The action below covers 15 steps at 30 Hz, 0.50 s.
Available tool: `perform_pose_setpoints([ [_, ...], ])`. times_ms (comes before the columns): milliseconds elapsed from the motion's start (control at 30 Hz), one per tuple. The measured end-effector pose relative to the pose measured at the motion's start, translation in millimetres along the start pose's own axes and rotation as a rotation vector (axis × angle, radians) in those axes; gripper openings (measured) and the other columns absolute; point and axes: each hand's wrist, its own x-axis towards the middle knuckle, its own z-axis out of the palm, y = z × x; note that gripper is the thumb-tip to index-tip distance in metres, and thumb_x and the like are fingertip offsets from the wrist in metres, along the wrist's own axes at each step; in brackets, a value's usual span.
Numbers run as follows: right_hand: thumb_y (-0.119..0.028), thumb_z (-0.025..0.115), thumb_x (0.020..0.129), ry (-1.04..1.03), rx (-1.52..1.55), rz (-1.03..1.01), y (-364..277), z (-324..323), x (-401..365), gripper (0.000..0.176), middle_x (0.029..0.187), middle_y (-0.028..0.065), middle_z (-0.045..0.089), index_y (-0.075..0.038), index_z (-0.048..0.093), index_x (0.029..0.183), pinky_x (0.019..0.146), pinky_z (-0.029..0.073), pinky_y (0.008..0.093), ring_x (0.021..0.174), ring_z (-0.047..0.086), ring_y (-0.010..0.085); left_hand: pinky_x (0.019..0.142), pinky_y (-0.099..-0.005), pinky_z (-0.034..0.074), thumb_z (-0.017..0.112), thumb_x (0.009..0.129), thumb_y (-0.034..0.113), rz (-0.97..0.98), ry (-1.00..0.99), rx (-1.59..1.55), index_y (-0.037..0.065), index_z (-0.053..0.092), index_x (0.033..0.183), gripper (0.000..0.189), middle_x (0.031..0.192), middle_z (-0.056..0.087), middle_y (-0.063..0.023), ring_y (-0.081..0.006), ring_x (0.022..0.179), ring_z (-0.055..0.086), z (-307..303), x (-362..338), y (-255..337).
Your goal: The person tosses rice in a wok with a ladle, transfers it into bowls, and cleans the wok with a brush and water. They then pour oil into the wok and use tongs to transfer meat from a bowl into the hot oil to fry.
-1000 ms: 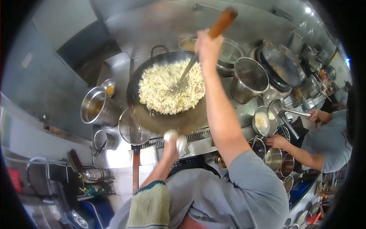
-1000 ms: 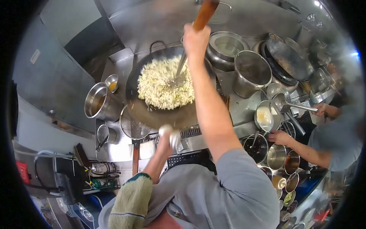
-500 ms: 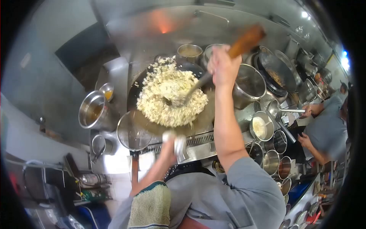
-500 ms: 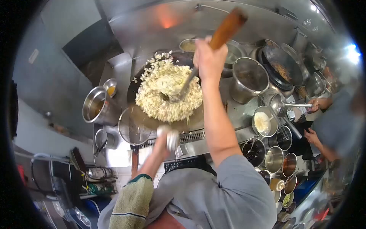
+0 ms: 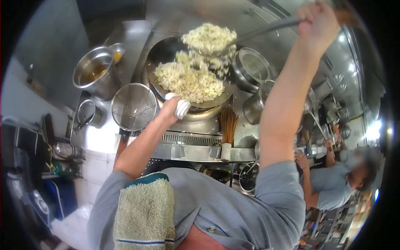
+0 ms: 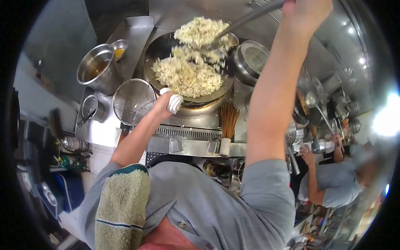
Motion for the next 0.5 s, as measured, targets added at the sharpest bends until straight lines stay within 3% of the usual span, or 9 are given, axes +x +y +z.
perform_pose_setpoints([
  [67,-0.001,0.049,0.08,0.102,-0.253,-0.226,47.1,74.8,-107.3,0.025,0.047,0.0028,0.042,-0.008,0.039,0.059,0.031,0.027,0.0274,0.034,0.039,0.011,0.046,-0.0316,0.046,0.042,0.096,0.019,-0.041,0.106,-0.022,0.008,0.05,0.083,0.019,0.066,0.057,-0.0055,-0.0177,0.054,0.056,2.3,8.0,-4.9],
  [100,0.0,0.051,0.08,0.335,-0.218,-0.157,101.4,70.3,-135.9,0.02,0.048,0.0041,0.043,-0.007,0.04,0.064,0.031,0.027,0.0266,0.034,0.038,0.0106,0.045,-0.0311,0.046,0.042,0.096,0.019,-0.063,0.155,-0.026,0.008,0.05,0.082,0.02,0.065,0.056,-0.0052,-0.0177,0.052,0.055,2.5,12.8,-4.1],
  [167,0.0,0.056,0.08,0.335,-0.37,-0.051,185.0,30.3,-162.2,0.018,0.049,0.0022,0.042,-0.007,0.043,0.071,0.031,0.027,0.0243,0.034,0.038,0.0098,0.045,-0.0301,0.045,0.042,0.096,0.02,-0.104,0.019,-0.048,0.008,0.05,0.082,0.02,0.066,0.056,-0.0054,-0.0174,0.052,0.055,-7.9,17.9,-9.7],
  [200,0.001,0.057,0.08,0.257,-0.206,0.067,185.3,22.3,-153.1,0.016,0.05,0.0012,0.042,-0.006,0.044,0.073,0.032,0.027,0.0241,0.034,0.038,0.0094,0.045,-0.0296,0.045,0.043,0.095,0.021,-0.117,-0.041,-0.057,0.008,0.05,0.081,0.021,0.067,0.056,-0.0055,-0.0172,0.052,0.055,-14.1,20.5,-9.9],
  [233,0.0,0.058,0.079,0.274,-0.232,0.11,177.2,7.1,-156.2,0.016,0.049,0.0005,0.042,-0.006,0.044,0.072,0.032,0.027,0.0243,0.034,0.037,0.0094,0.049,-0.0306,0.048,0.044,0.095,0.025,-0.19,-0.031,-0.045,0.009,0.052,0.084,0.021,0.072,0.058,-0.0047,-0.0167,0.057,0.055,-19.0,24.7,-10.5],
  [333,0.0,0.06,0.079,0.205,-0.264,0.083,126.4,21.5,-113.2,0.02,0.047,-0.0017,0.04,-0.006,0.046,0.067,0.032,0.027,0.0243,0.034,0.036,0.0081,0.056,-0.0349,0.051,0.047,0.094,0.028,-0.31,0.162,-0.054,0.012,0.054,0.087,0.019,0.076,0.06,-0.003,-0.0164,0.062,0.057,12.3,-7.5,10.5],
  [400,0.0,0.061,0.08,0.21,-0.524,-0.083,161.5,-6.3,-149.0,0.024,0.047,-0.0017,0.041,-0.007,0.045,0.063,0.034,0.028,0.0227,0.035,0.038,0.0073,0.063,-0.0395,0.054,0.05,0.093,0.027,-0.294,0.176,-0.053,0.014,0.054,0.092,0.014,0.081,0.061,-0.0027,-0.0169,0.067,0.059,8.0,3.8,10.3],
  [467,-0.001,0.059,0.078,0.238,-0.312,0.063,200.0,-12.5,-146.1,0.028,0.047,-0.0014,0.042,-0.01,0.042,0.058,0.034,0.028,0.0226,0.035,0.039,0.0073,0.064,-0.0394,0.054,0.05,0.093,0.026,-0.238,0.146,-0.059,0.013,0.054,0.094,0.014,0.084,0.062,-0.0035,-0.0176,0.069,0.06,-11.1,15.5,-9.0],
  [500,0.001,0.062,0.08,0.307,-0.419,0.019,206.1,-11.8,-117.9,0.026,0.049,-0.0027,0.037,-0.009,0.043,0.065,0.033,0.026,0.0251,0.035,0.036,0.0096,0.065,-0.0389,0.055,0.048,0.094,0.026,-0.211,0.066,-0.079,0.013,0.054,0.096,0.014,0.084,0.062,-0.0037,-0.0177,0.071,0.061,-18.0,15.9,-10.9],
])
